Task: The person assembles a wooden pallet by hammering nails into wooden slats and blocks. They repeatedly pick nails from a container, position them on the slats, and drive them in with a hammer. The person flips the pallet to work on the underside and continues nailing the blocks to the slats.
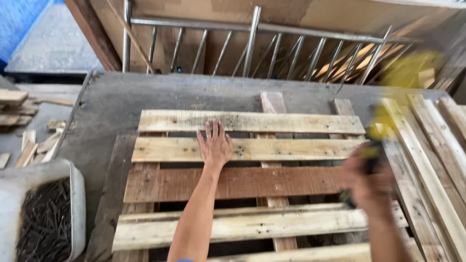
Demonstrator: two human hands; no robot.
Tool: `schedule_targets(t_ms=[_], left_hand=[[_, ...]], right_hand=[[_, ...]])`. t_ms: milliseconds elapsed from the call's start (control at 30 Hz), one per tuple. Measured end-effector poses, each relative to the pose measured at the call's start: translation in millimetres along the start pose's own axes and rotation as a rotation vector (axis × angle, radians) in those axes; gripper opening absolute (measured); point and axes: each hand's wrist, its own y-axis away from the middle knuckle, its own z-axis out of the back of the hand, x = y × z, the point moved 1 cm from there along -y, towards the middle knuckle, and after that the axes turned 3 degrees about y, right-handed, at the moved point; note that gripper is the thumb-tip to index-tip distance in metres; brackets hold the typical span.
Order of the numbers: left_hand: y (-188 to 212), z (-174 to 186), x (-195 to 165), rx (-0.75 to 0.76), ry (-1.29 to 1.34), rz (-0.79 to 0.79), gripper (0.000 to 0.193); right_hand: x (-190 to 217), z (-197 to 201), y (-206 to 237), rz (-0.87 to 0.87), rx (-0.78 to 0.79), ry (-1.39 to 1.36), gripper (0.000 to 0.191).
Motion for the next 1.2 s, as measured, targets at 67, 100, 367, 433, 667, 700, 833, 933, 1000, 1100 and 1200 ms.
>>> schedule_targets(t_ms=[67,100,367,433,667,700,833,933,1000,1100,1200], left_hand=[[-1.0,-2.6,1.5,0.017,-0.011,0.000,0.065],[-1.2,-3.9,1.7,0.006,-0.006,0.007,0.065],[-6.3,6.6,0.1,0.007,-0.036,0.003,0.065],[-4.3,7.9,-0.1,0.002,-0.002,0.004,0.064],[-2.0,-1.3,3.4,0.008,0.024,0.037,0.064],[-2.3,-3.0,3.6,-0.002,0.030,0.021,0.064],[-5.8,-5.4,5.8,0.000,0.034,0.010,0.062],[-3.5,-3.8,5.7,-0.004,0.052,0.017,0.062],[0.8,2.3,6.2,-0.079,0.148,-0.022,0.058],[11.6,23.5,11.7,-0.232,0.539,-0.042,0.050],[50.4,59.7,41.2,-0.236,0.855,-0.033,0.043]], right_hand=[[40.3,5.0,1.1,0.402,-0.117,-0.170,0.024],[47.3,-3.0,2.0,0.530,-0.176,-0.259,0.024],[-59.2,-113.4,-0.2,-0.530,0.313,0.251,0.029],[-34.0,-75.0,3.8,-0.571,0.284,0.252,0.028],[-10.8,-61.9,-1.8,0.094,-0.100,0.027,0.014],[-30.5,-74.5,-1.9,0.047,-0.172,0.059,0.016],[-104.3,-110.8,7.9,-0.597,0.252,0.274,0.028],[-113.9,-93.3,23.4,-0.787,0.271,-0.080,0.033],[-110.8,-82.6,40.3,-0.741,0.214,0.117,0.029],[-119.9,-82.2,75.8,-0.685,0.138,0.082,0.028],[-157.8,-83.2,114.1,-0.779,0.160,-0.028,0.025]])
